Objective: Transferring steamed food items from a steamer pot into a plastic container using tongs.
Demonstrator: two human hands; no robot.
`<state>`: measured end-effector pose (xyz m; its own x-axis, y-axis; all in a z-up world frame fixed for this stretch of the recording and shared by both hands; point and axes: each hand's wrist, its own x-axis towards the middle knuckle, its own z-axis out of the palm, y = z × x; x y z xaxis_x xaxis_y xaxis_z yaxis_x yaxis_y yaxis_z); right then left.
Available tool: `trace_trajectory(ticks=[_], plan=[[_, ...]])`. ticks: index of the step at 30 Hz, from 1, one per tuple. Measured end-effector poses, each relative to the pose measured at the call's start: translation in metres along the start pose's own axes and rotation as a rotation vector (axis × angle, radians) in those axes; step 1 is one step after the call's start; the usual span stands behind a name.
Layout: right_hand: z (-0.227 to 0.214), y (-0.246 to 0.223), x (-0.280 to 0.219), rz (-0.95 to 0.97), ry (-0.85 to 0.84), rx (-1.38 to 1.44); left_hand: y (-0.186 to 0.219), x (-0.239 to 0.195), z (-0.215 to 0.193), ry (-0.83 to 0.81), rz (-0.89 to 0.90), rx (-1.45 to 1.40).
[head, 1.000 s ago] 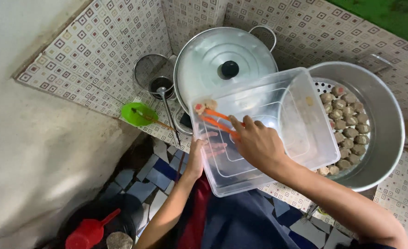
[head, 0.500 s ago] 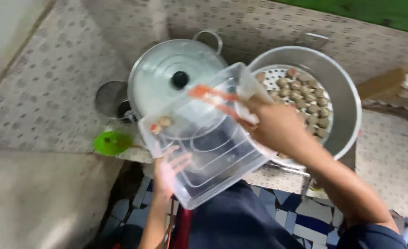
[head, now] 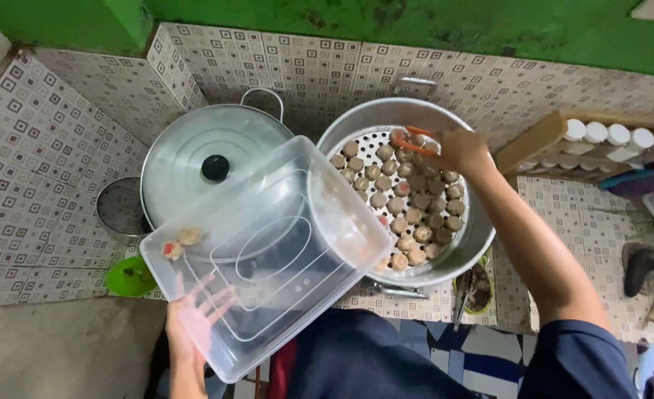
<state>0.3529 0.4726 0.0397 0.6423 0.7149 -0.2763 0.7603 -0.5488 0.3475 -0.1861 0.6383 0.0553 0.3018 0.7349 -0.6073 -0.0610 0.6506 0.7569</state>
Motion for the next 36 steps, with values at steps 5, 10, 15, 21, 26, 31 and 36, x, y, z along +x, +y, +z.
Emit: trace_trajectory(ticks=[5, 10, 15, 21, 26, 31, 36], plan=[[0.008, -0.007, 0.016, 0.055, -0.068, 0.091, -0.012, 0.007, -0.002, -0.013, 0.041, -0.034], [-0.007, 0.001, 0.007, 0.028, -0.182, 0.331, -0.014, 0.006, -0.001, 0.009, 0.037, -0.027], [-0.042, -0.002, -0.020, 0.280, -0.357, 0.905, -0.017, 0.008, -0.006, -0.010, 0.039, -0.069], [-0.031, 0.012, -0.028, 0.274, -0.503, 1.338, -0.012, 0.008, -0.005, -0.009, 0.003, -0.027], [-0.135, -0.035, -0.083, 0.054, -0.433, 1.242, -0.040, 0.033, -0.030, -0.026, 0.005, -0.148], [-0.162, -0.120, -0.090, -0.759, -0.141, 0.844, -0.053, 0.045, -0.044, -0.057, 0.013, -0.069], [-0.190, -0.231, -0.098, -0.746, 0.024, 0.378, -0.062, 0.062, -0.052, -0.148, 0.000, -0.194]])
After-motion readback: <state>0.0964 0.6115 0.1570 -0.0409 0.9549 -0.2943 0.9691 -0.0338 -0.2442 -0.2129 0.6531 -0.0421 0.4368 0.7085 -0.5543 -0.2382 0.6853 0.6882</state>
